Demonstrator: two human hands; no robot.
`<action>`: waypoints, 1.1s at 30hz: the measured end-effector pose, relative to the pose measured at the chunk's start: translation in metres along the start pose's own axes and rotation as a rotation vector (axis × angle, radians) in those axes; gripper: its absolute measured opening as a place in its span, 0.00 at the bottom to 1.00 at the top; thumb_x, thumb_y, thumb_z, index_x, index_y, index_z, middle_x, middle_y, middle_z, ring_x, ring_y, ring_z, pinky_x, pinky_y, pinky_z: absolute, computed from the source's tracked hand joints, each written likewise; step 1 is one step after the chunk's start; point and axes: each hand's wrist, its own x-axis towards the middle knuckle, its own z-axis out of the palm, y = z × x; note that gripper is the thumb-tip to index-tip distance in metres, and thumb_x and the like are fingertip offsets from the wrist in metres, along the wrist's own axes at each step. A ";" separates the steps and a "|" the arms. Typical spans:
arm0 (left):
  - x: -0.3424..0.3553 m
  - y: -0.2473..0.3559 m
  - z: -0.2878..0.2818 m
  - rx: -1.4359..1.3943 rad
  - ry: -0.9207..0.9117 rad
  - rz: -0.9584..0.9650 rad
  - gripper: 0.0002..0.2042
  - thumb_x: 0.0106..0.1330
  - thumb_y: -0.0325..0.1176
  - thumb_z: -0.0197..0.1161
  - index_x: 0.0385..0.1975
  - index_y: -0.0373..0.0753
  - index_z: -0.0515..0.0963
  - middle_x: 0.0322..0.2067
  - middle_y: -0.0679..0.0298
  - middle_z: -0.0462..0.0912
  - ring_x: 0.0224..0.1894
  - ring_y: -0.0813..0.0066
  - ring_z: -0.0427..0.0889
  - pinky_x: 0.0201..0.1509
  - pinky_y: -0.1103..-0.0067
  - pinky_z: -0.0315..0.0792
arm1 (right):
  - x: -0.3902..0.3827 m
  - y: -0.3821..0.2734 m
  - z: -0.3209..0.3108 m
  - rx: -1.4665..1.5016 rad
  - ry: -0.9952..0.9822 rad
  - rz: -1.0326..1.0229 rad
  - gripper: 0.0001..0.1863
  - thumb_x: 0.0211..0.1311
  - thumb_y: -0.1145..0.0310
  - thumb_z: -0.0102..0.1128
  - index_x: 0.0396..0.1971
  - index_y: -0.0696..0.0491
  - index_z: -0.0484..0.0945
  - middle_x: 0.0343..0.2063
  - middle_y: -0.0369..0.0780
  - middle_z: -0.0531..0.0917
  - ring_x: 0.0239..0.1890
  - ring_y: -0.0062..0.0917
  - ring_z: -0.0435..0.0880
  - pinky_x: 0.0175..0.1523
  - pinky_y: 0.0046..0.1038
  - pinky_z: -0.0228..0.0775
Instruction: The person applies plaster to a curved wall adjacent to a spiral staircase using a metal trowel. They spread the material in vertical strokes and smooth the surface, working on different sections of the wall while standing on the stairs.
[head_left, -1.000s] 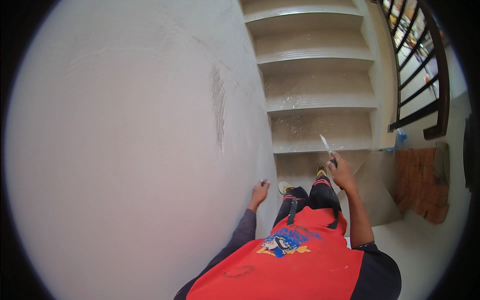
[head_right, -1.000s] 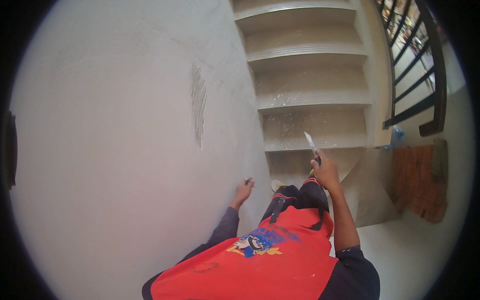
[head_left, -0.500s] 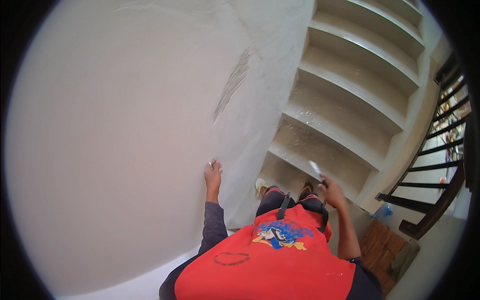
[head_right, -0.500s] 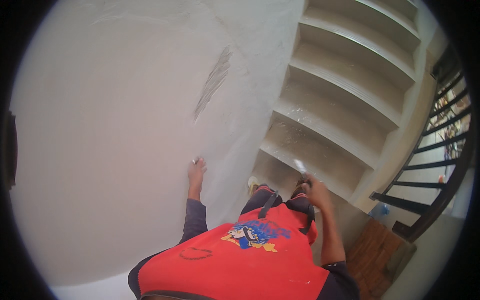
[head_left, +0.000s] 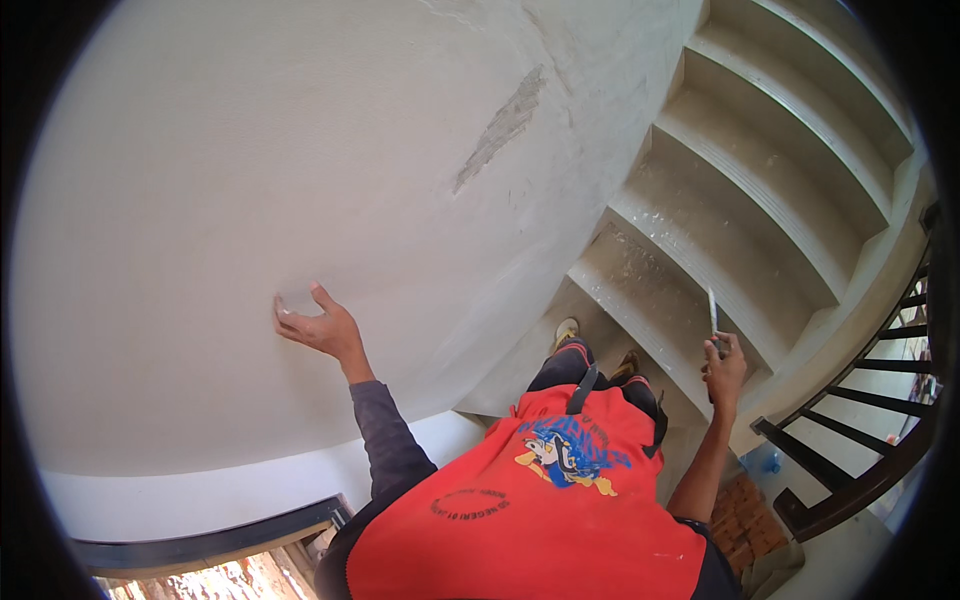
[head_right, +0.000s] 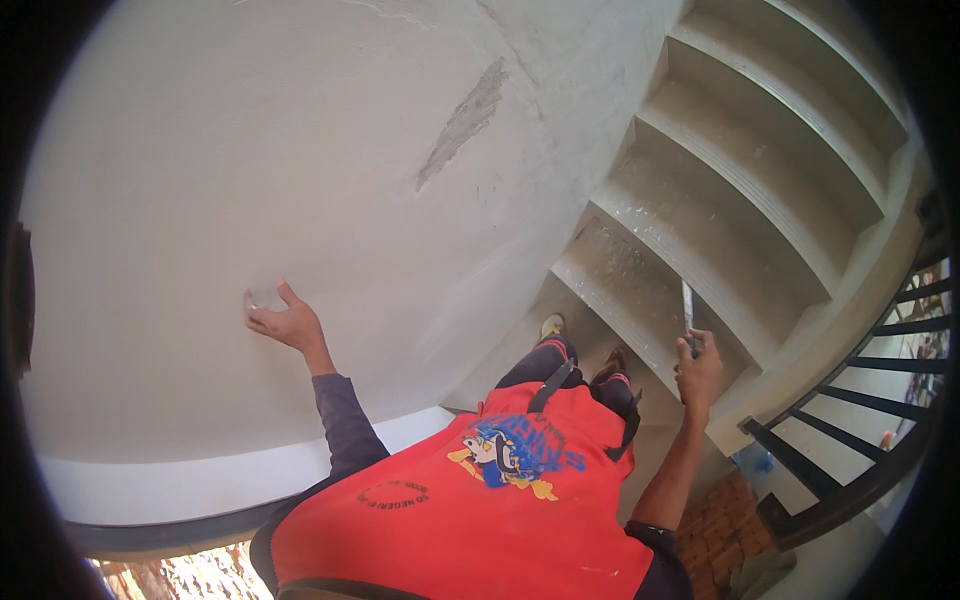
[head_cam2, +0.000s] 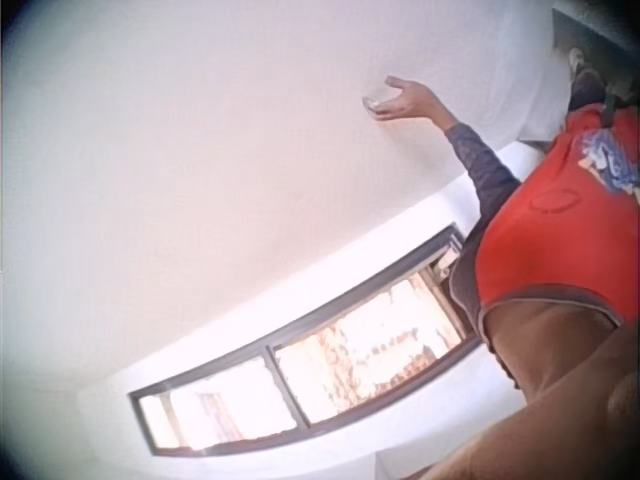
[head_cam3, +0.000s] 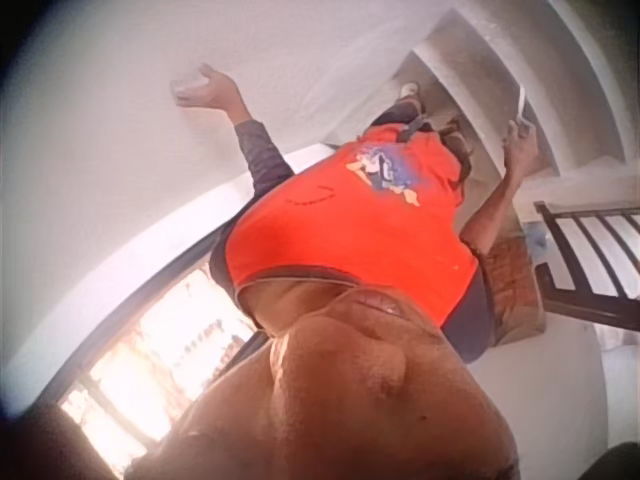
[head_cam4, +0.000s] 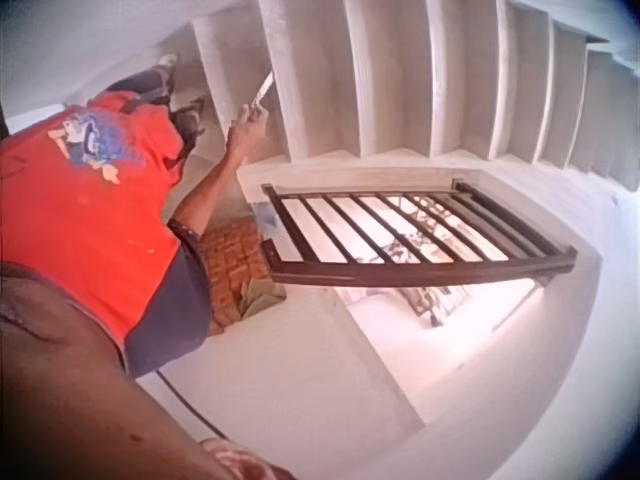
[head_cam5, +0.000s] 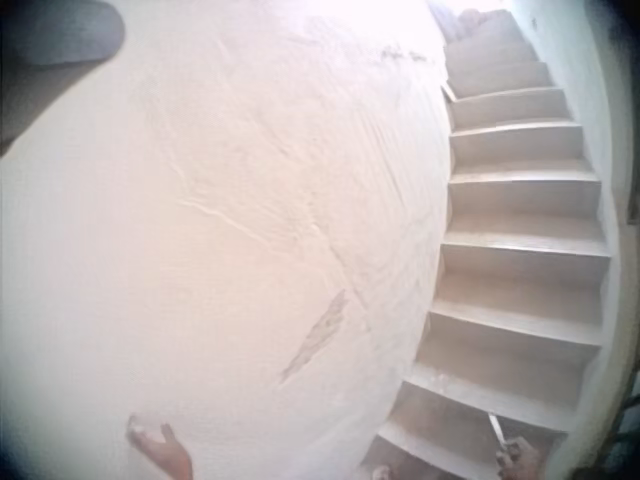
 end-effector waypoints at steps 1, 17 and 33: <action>0.005 0.003 0.000 0.055 0.024 0.085 0.32 0.63 0.42 0.60 0.60 0.29 0.57 0.61 0.46 0.52 0.62 0.52 0.55 0.60 0.63 0.59 | -0.003 -0.002 0.005 0.017 -0.020 0.014 0.14 0.60 0.67 0.59 0.45 0.53 0.76 0.19 0.41 0.79 0.18 0.21 0.78 0.22 0.26 0.67; 0.048 -0.041 0.028 0.178 0.292 0.375 0.40 0.58 0.54 0.63 0.58 0.30 0.53 0.61 0.41 0.50 0.65 0.44 0.44 0.62 0.51 0.45 | -0.037 0.009 0.133 0.198 -0.347 -0.082 0.16 0.59 0.64 0.57 0.42 0.57 0.68 0.24 0.44 0.79 0.28 0.32 0.80 0.36 0.31 0.70; 0.082 -0.068 0.034 0.074 0.476 0.561 0.31 0.64 0.48 0.58 0.56 0.27 0.62 0.60 0.40 0.58 0.67 0.45 0.48 0.61 0.54 0.52 | -0.058 -0.214 0.315 0.772 -0.562 0.045 0.16 0.67 0.57 0.51 0.28 0.55 0.69 0.15 0.32 0.69 0.13 0.15 0.68 0.18 0.20 0.62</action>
